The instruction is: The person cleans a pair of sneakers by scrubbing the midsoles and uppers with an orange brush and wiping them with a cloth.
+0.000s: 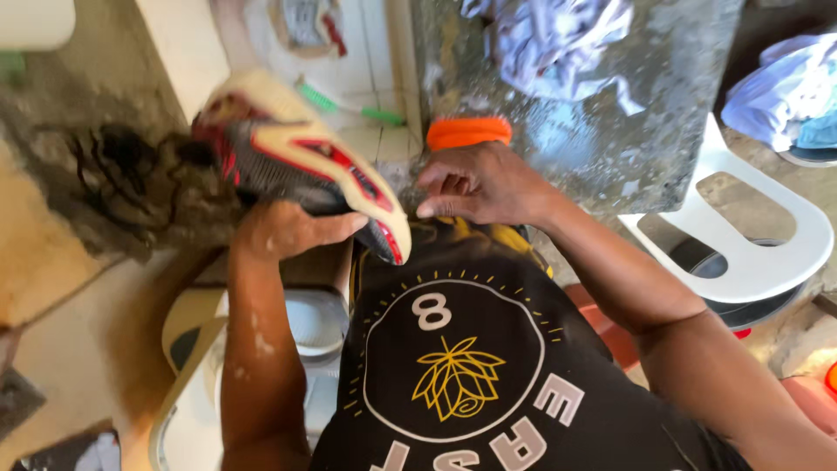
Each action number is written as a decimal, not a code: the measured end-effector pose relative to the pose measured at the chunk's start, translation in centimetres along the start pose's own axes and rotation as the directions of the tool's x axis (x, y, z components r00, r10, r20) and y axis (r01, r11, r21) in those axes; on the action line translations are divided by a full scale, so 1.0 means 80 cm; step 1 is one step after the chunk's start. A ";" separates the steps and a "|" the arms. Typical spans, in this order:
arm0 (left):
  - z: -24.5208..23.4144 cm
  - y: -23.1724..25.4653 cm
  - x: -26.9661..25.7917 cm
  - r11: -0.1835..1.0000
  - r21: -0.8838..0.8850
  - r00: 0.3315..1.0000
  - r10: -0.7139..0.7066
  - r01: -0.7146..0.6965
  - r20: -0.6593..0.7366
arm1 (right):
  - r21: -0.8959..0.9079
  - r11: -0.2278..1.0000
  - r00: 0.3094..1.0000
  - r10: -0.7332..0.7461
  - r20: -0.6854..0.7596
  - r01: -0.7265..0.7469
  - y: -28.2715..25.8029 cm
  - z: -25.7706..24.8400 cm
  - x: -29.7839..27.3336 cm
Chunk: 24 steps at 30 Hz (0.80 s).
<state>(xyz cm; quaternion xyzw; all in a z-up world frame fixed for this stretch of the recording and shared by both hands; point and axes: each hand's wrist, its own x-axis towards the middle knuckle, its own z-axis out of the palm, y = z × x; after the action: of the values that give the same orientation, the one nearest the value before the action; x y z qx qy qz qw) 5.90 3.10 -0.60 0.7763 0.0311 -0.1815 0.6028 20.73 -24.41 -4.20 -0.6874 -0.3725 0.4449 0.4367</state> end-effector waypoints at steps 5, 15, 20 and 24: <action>0.020 -0.058 -0.032 0.946 -0.291 0.974 -0.189 0.146 -0.123 | -0.467 0.879 0.985 0.012 -0.170 -0.092 0.042 -0.012 -0.003; 0.041 -0.089 -0.041 0.957 -0.253 0.933 -0.218 0.146 -0.287 | -0.396 0.914 0.968 -0.021 -0.249 -0.082 0.036 -0.036 0.021; 0.040 -0.100 -0.042 0.899 -0.398 0.920 -0.298 0.182 -0.255 | -0.306 0.950 0.969 -0.016 -0.246 -0.062 0.004 -0.045 0.032; 0.040 -0.123 -0.039 0.943 -0.312 0.908 -0.226 0.113 -0.352 | -0.309 0.950 0.963 -0.048 -0.264 -0.037 -0.004 -0.037 0.036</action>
<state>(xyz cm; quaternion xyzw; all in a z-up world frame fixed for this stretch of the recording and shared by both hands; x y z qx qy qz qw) -0.45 3.30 -9.38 0.6961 0.2421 -0.0721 0.6720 24.44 -22.52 -4.09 -0.8003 -0.3774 0.2824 0.3706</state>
